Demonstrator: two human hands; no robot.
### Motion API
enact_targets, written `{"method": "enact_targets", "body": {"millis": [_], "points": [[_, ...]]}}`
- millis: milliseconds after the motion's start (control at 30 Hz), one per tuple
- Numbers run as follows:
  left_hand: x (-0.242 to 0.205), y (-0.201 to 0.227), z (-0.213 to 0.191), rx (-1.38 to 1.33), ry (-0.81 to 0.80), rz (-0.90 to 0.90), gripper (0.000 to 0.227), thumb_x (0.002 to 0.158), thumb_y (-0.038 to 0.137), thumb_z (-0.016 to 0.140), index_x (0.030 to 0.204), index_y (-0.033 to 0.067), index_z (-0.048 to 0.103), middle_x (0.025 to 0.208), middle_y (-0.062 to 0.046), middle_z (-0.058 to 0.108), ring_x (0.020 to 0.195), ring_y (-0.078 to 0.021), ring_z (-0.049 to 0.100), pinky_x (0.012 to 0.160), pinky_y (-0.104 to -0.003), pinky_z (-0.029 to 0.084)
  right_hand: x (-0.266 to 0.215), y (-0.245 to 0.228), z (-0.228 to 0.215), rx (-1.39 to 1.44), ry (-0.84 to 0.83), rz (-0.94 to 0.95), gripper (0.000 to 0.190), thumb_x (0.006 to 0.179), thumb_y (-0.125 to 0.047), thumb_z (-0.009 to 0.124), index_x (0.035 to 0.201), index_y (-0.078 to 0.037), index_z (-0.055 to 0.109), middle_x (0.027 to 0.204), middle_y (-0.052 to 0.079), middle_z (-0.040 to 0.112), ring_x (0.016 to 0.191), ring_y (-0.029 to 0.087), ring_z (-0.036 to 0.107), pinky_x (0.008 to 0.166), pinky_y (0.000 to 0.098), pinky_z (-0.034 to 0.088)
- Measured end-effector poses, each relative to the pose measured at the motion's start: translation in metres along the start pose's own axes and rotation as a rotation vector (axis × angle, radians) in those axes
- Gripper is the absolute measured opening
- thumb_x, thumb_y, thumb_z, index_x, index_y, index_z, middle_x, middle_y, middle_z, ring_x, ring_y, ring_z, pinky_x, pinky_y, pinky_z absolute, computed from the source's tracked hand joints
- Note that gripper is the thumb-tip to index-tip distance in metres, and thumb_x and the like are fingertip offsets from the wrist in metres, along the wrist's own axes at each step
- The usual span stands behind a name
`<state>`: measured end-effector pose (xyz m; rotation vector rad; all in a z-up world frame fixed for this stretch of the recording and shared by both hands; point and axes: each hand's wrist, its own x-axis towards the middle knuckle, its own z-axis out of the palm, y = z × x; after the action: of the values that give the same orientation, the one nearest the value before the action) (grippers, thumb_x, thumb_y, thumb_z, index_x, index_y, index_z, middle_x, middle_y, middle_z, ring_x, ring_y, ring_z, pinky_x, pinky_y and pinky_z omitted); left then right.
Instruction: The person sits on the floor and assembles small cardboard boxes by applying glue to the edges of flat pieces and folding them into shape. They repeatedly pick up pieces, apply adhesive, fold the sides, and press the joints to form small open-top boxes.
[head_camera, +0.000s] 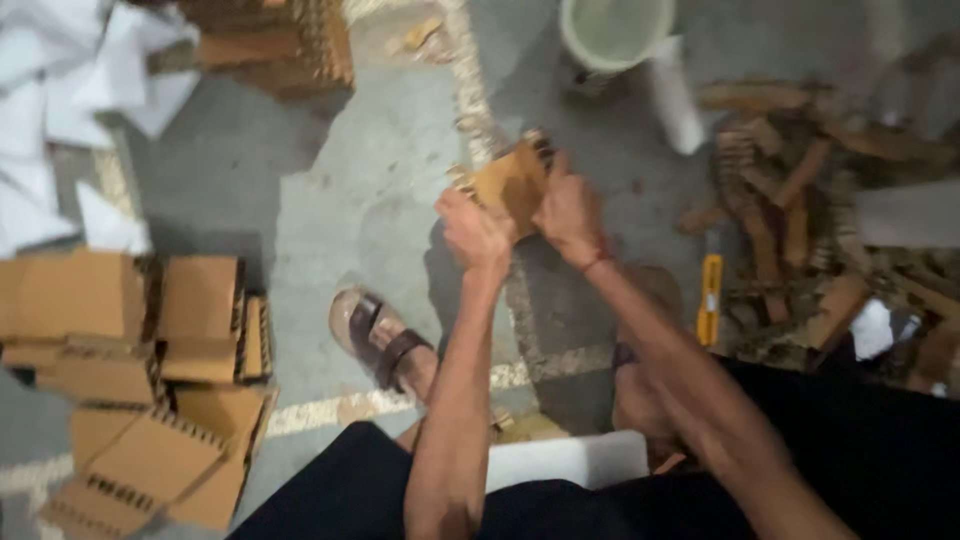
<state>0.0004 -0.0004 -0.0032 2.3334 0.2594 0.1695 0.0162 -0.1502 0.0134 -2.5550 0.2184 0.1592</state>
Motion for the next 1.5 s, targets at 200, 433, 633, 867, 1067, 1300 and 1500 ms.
{"method": "enact_targets", "body": {"millis": [200, 433, 633, 867, 1067, 1300, 1500], "points": [[0.006, 0.006, -0.009, 0.116, -0.079, -0.093, 0.055, 0.083, 0.029, 0.069, 0.119, -0.0044, 0.044, 0.115, -0.03, 0.053, 0.096, -0.054, 0.063, 0.085, -0.061, 0.051, 0.0, 0.012, 0.015, 0.017, 0.16, -0.154, 0.082, 0.07, -0.015, 0.077, 0.139, 0.01, 0.039, 0.084, 0.032, 0.068, 0.079, 0.051, 0.068, 0.069, 0.0559, 0.055], [-0.027, -0.013, -0.032, 0.112, 0.224, 0.185, 0.078, 0.101, 0.045, 0.073, 0.143, -0.0119, 0.042, 0.133, -0.033, 0.054, 0.115, -0.0501, 0.063, 0.097, -0.052, 0.051, -0.062, 0.017, 0.056, 0.406, 0.413, -0.288, 0.071, 0.092, -0.01, 0.061, 0.155, 0.001, 0.032, 0.132, 0.034, 0.058, 0.113, 0.049, 0.061, 0.094, 0.0536, 0.051], [-0.042, 0.02, -0.07, -0.177, 0.019, -0.301, 0.09, 0.072, 0.062, 0.083, 0.13, -0.0006, 0.054, 0.109, -0.02, 0.071, 0.105, -0.0414, 0.072, 0.095, -0.052, 0.053, -0.104, 0.028, 0.088, 0.312, 0.354, -0.176, 0.066, 0.093, -0.01, 0.065, 0.152, 0.0, 0.037, 0.151, 0.033, 0.041, 0.138, 0.051, 0.039, 0.116, 0.058, 0.032], [-0.037, 0.049, -0.073, 0.175, -0.125, -0.505, 0.135, 0.054, 0.069, 0.094, 0.153, 0.0029, 0.028, 0.12, -0.031, 0.066, 0.121, -0.0467, 0.061, 0.117, -0.059, 0.032, -0.113, 0.032, 0.056, 0.119, 0.294, -0.225, 0.08, 0.072, -0.011, 0.072, 0.146, 0.002, 0.045, 0.147, 0.026, 0.047, 0.141, 0.049, 0.037, 0.119, 0.061, 0.024], [-0.041, 0.025, -0.065, 0.221, -0.013, -0.355, 0.138, 0.051, 0.06, 0.099, 0.155, 0.004, 0.026, 0.141, -0.03, 0.055, 0.13, -0.0454, 0.054, 0.115, -0.073, 0.016, -0.088, 0.069, 0.023, 0.065, 0.395, -0.076, 0.048, 0.082, -0.005, 0.068, 0.13, -0.007, 0.066, 0.133, 0.017, 0.065, 0.129, 0.04, 0.056, 0.114, 0.0512, 0.04], [-0.046, 0.011, -0.054, 0.136, -0.008, -0.373, 0.143, 0.056, 0.069, 0.093, 0.159, 0.0024, 0.018, 0.149, -0.032, 0.045, 0.135, -0.0485, 0.049, 0.118, -0.07, 0.02, -0.1, 0.133, 0.013, 0.02, 0.261, 0.071, 0.02, 0.077, -0.02, 0.079, 0.09, -0.005, 0.079, 0.094, 0.021, 0.074, 0.094, 0.042, 0.068, 0.083, 0.0484, 0.052], [-0.043, 0.009, -0.072, 0.041, 0.071, -0.245, 0.135, 0.07, 0.06, 0.096, 0.158, -0.0025, 0.014, 0.156, -0.035, 0.033, 0.141, -0.0511, 0.036, 0.107, -0.073, 0.012, -0.089, 0.141, 0.005, 0.018, 0.292, 0.037, 0.024, 0.085, -0.022, 0.08, 0.096, -0.001, 0.08, 0.089, 0.022, 0.075, 0.085, 0.04, 0.072, 0.078, 0.0456, 0.057]]}}
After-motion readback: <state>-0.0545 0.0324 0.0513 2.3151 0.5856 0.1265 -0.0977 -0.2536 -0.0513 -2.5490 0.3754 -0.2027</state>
